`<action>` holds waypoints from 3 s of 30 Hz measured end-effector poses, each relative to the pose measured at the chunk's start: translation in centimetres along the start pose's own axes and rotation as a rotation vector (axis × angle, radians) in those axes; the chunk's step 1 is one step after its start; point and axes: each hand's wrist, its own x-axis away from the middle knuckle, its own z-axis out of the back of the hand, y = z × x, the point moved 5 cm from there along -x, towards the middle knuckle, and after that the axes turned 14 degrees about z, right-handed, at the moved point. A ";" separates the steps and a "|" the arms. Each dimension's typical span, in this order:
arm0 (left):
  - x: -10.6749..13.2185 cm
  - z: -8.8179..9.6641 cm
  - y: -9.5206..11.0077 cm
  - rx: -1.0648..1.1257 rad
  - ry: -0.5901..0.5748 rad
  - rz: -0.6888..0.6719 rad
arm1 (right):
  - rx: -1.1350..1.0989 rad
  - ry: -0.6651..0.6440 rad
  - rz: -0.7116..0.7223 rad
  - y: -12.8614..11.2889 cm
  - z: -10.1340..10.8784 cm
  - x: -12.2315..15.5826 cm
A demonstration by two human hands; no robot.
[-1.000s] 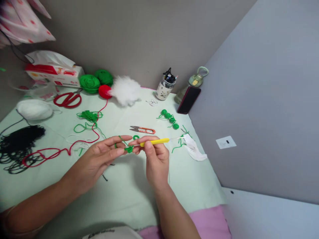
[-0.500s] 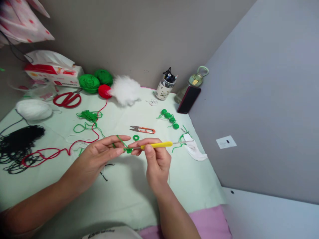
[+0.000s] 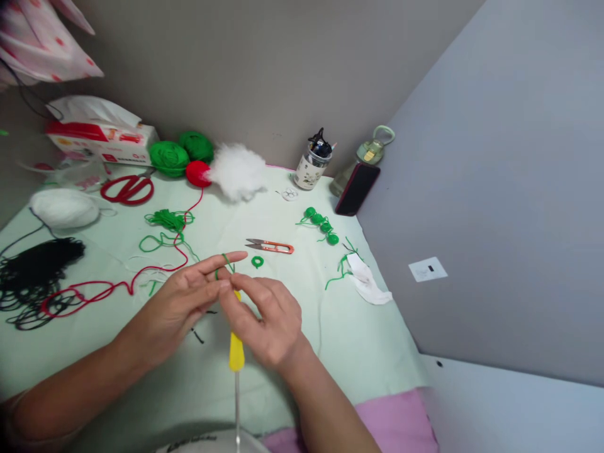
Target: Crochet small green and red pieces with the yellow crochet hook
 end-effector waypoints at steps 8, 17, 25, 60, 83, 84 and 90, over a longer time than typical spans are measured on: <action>-0.2 0.4 0.3 0.029 -0.027 0.035 | -0.574 0.351 -0.495 3.0 0.6 0.8; 0.2 -0.2 0.0 -0.110 0.014 -0.075 | -0.700 0.297 -0.555 3.0 -0.7 0.8; -0.4 0.1 -0.4 0.044 -0.035 -0.004 | -0.288 0.095 -0.253 1.0 -0.1 0.4; 0.3 0.2 0.3 -0.030 0.080 -0.106 | -1.176 0.471 -1.001 4.4 -2.3 1.8; 0.2 -0.7 -0.1 0.106 -0.151 0.100 | -1.152 0.460 -0.966 5.1 -1.7 2.1; 0.3 -0.7 -0.1 0.075 -0.130 0.074 | -1.164 0.443 -0.966 5.0 -1.8 2.0; 1.0 0.0 0.3 -0.156 0.212 -0.247 | -0.485 0.213 -0.511 2.3 -0.5 0.7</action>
